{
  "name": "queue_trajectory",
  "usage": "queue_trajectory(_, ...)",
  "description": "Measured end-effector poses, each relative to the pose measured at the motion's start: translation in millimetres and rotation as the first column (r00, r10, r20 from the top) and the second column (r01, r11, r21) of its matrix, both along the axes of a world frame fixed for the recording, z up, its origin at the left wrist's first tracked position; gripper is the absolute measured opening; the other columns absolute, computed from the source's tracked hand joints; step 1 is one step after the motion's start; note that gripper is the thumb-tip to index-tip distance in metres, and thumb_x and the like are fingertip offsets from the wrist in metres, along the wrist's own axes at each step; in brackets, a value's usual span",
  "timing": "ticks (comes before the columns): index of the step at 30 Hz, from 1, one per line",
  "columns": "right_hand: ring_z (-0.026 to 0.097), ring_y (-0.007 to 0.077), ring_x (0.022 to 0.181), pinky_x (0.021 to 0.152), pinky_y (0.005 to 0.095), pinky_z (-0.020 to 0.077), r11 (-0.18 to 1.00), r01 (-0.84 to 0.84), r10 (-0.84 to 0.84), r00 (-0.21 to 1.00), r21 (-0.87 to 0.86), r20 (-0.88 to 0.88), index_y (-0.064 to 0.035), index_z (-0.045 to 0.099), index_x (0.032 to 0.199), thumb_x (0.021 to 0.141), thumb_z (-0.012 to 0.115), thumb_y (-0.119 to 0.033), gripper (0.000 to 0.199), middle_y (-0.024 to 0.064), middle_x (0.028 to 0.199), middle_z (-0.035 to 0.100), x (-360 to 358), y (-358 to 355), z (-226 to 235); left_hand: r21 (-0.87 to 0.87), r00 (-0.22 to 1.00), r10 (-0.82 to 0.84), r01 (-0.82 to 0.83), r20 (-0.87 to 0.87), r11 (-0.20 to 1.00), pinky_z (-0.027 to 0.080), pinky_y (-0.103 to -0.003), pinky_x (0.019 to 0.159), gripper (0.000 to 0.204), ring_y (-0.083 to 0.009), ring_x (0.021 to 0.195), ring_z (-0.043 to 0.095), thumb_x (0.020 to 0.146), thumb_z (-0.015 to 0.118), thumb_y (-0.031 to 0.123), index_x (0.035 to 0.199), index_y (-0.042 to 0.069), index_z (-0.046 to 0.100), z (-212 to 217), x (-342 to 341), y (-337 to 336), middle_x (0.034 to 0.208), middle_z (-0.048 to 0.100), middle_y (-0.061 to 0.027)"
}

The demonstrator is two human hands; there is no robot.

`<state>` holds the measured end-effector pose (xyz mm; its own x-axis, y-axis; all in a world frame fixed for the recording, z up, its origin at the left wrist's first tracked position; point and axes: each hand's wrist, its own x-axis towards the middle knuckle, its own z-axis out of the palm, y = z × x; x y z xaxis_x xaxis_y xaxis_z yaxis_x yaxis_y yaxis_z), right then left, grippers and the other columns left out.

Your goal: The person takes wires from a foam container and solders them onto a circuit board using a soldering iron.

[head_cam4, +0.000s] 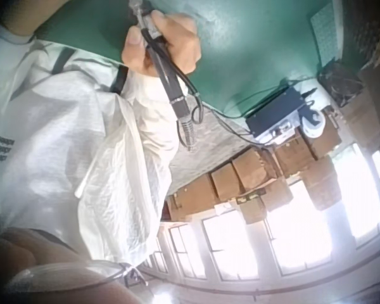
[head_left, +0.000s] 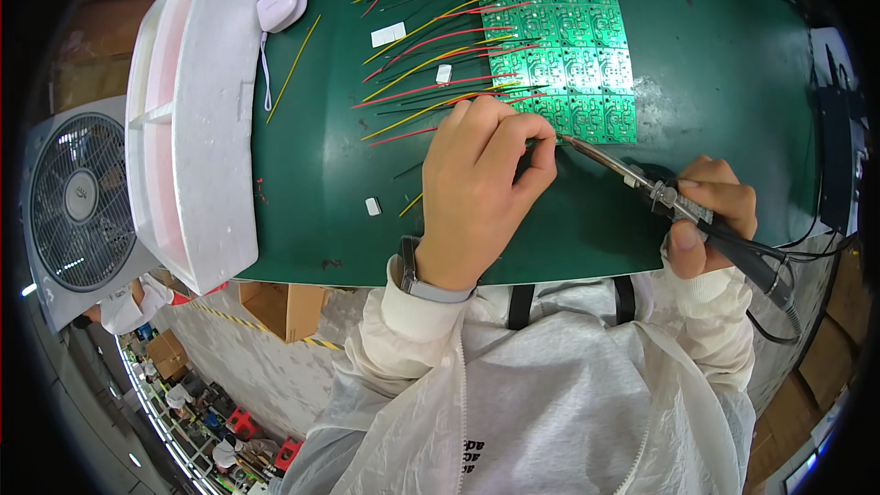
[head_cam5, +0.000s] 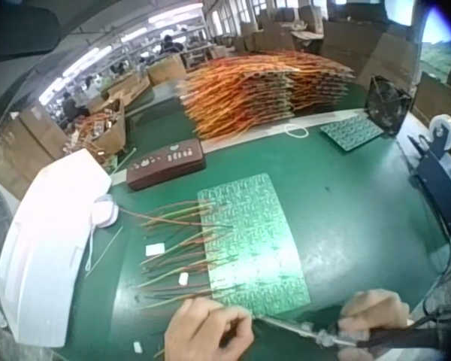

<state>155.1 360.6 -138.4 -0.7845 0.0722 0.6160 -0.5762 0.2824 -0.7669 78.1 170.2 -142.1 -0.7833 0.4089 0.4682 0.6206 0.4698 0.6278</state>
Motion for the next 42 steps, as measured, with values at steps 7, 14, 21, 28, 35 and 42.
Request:
queue_trajectory(7, 0.046, 0.0156, 0.047, 0.043, 0.0263, 0.0355, 0.999, 0.011, -0.008, 0.998, 0.051, -0.061, 0.0025, 0.047, 0.084, 0.067, 0.061, -0.011, 0.026, 0.0106, 0.068, 0.05, 0, 0, 0, 0.008, 0.999, 0.014, -0.014, -0.035, 1.0, 0.039, -0.023, 0.051, 0.019, -0.0125, 0.058, 0.045, 0.06, 0.064, -0.005, 0.074, 0.005, 0.055, 0, 1, 2, 0.07, 0.046, -0.0022)
queue_trajectory(14, 0.047, 0.0162, 0.048, 0.043, 0.0267, 0.0367, 0.998, 0.001, 0.003, 0.998, 0.059, -0.065, 0.0027, 0.047, 0.083, 0.066, 0.061, -0.009, 0.025, 0.0111, 0.069, 0.05, 0, 1, 1, -0.009, 0.998, 0.019, -0.02, -0.063, 1.0, 0.039, -0.024, 0.05, 0.02, -0.0135, 0.059, 0.046, 0.059, 0.064, -0.005, 0.074, 0.005, 0.055, 0, 1, 3, 0.069, 0.047, -0.0024)
queue_trajectory(21, 0.047, 0.0159, 0.048, 0.043, 0.0266, 0.0364, 0.999, 0.007, -0.003, 0.998, 0.05, -0.066, 0.0026, 0.047, 0.083, 0.067, 0.06, -0.009, 0.024, 0.0109, 0.068, 0.05, -2, 1, 1, -0.019, 0.997, 0.028, -0.029, -0.07, 0.999, 0.041, -0.024, 0.05, 0.019, -0.0152, 0.06, 0.047, 0.058, 0.063, -0.005, 0.072, 0.005, 0.055, 1, 0, 3, 0.068, 0.047, -0.0029)
queue_trajectory(28, 0.046, 0.0158, 0.049, 0.044, 0.0271, 0.0364, 1.0, 0.014, -0.013, 0.999, 0.019, -0.046, 0.0026, 0.046, 0.084, 0.068, 0.06, -0.01, 0.025, 0.0112, 0.069, 0.05, -1, -1, -1, 0.001, 0.996, 0.021, -0.021, -0.087, 1.0, 0.042, -0.024, 0.049, 0.02, -0.0167, 0.061, 0.048, 0.056, 0.063, -0.007, 0.071, 0.004, 0.055, -1, -1, 2, 0.068, 0.047, -0.0035)
queue_trajectory(35, 0.047, 0.017, 0.054, 0.05, 0.0284, 0.0394, 0.996, 0.088, -0.089, 0.995, -0.018, -0.038, 0.0008, 0.044, 0.086, 0.072, 0.061, -0.016, 0.028, 0.012, 0.07, 0.05, 6, -1, 1, -0.01, 0.996, 0.019, -0.02, -0.083, 1.0, 0.041, -0.025, 0.049, 0.021, -0.0166, 0.06, 0.048, 0.056, 0.063, -0.007, 0.071, 0.004, 0.055, 0, 0, 2, 0.068, 0.047, -0.0032)
queue_trajectory(42, 0.047, 0.0163, 0.054, 0.05, 0.027, 0.0396, 0.994, 0.108, -0.108, 0.993, 0.021, 0.045, -0.0001, 0.043, 0.086, 0.073, 0.06, -0.021, 0.03, 0.013, 0.069, 0.05, 7, -1, 3, -0.062, 0.996, 0.017, -0.023, -0.089, 0.998, 0.038, -0.027, 0.053, 0.02, -0.0166, 0.059, 0.047, 0.056, 0.064, -0.005, 0.072, 0.005, 0.055, 6, 1, -1, 0.067, 0.046, -0.0028)
